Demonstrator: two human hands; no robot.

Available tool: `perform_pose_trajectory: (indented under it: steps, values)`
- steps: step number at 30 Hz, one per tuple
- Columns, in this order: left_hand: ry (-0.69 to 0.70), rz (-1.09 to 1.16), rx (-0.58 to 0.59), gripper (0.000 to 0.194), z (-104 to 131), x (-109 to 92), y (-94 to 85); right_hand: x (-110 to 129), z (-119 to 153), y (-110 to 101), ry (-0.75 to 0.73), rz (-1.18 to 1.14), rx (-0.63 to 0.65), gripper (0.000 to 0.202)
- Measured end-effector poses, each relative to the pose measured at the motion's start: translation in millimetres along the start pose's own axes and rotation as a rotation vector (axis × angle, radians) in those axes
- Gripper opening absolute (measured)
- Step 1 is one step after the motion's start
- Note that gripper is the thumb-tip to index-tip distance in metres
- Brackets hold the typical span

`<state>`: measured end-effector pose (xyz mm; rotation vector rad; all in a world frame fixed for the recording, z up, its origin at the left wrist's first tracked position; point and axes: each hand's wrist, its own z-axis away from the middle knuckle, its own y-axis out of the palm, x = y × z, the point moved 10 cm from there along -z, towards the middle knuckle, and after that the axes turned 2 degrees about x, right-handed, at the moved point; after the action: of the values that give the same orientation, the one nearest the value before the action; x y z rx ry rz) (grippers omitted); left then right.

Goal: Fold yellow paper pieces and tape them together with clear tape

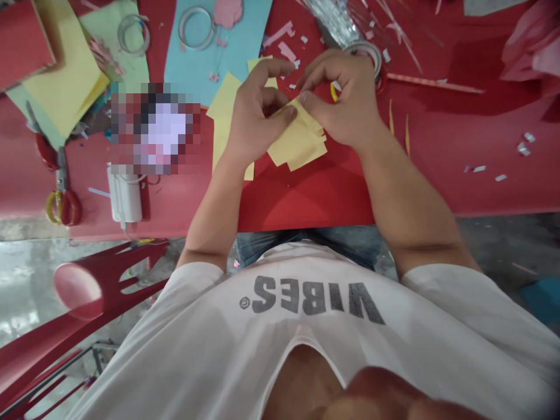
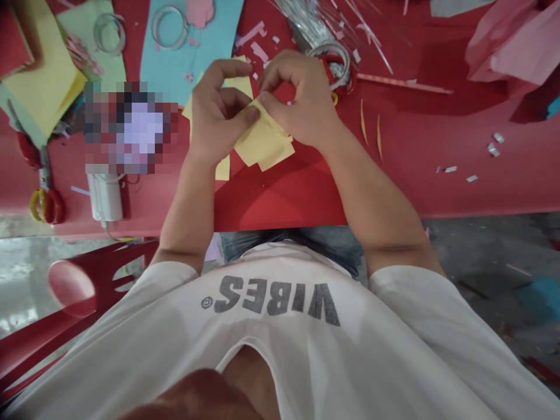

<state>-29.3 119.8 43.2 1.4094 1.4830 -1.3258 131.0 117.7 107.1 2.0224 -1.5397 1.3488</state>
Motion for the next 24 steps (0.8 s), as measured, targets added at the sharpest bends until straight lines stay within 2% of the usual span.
perform_pose_trajectory:
  steps: [2, 5, 6, 7, 11, 17, 21, 24]
  values:
    - [0.022, -0.013, 0.03, 0.072, -1, -1, 3.6, 0, 0, 1, -0.001, -0.009, -0.002, 0.026]
    - [0.133, -0.054, 0.036, 0.072, 2, -12, 6.0, -3, 0, 3, 0.014, -0.009, 0.004, 0.024]
    - [0.14, -0.049, -0.02, 0.07, 3, -14, 0.7, -4, 0, 4, 0.008, -0.008, 0.006, 0.023]
    - [0.097, -0.027, 0.052, 0.074, 3, -10, 7.8, -3, 0, 4, -0.006, -0.007, 0.008, 0.022]
    - [-0.02, 0.009, 0.045, 0.074, 4, -2, 6.1, -3, 0, 5, -0.025, -0.003, 0.015, 0.021]
    - [0.116, -0.019, 0.068, 0.075, 3, -12, 9.9, -1, 0, 6, -0.032, -0.01, 0.027, 0.02]
    - [0.085, -0.055, -0.002, 0.067, 9, -17, 8.5, 0, 1, 7, -0.03, 0.003, 0.02, 0.013]
    - [0.125, -0.076, -0.055, 0.055, 14, -27, 10.2, 3, 1, 8, -0.022, 0.012, 0.033, 0.017]
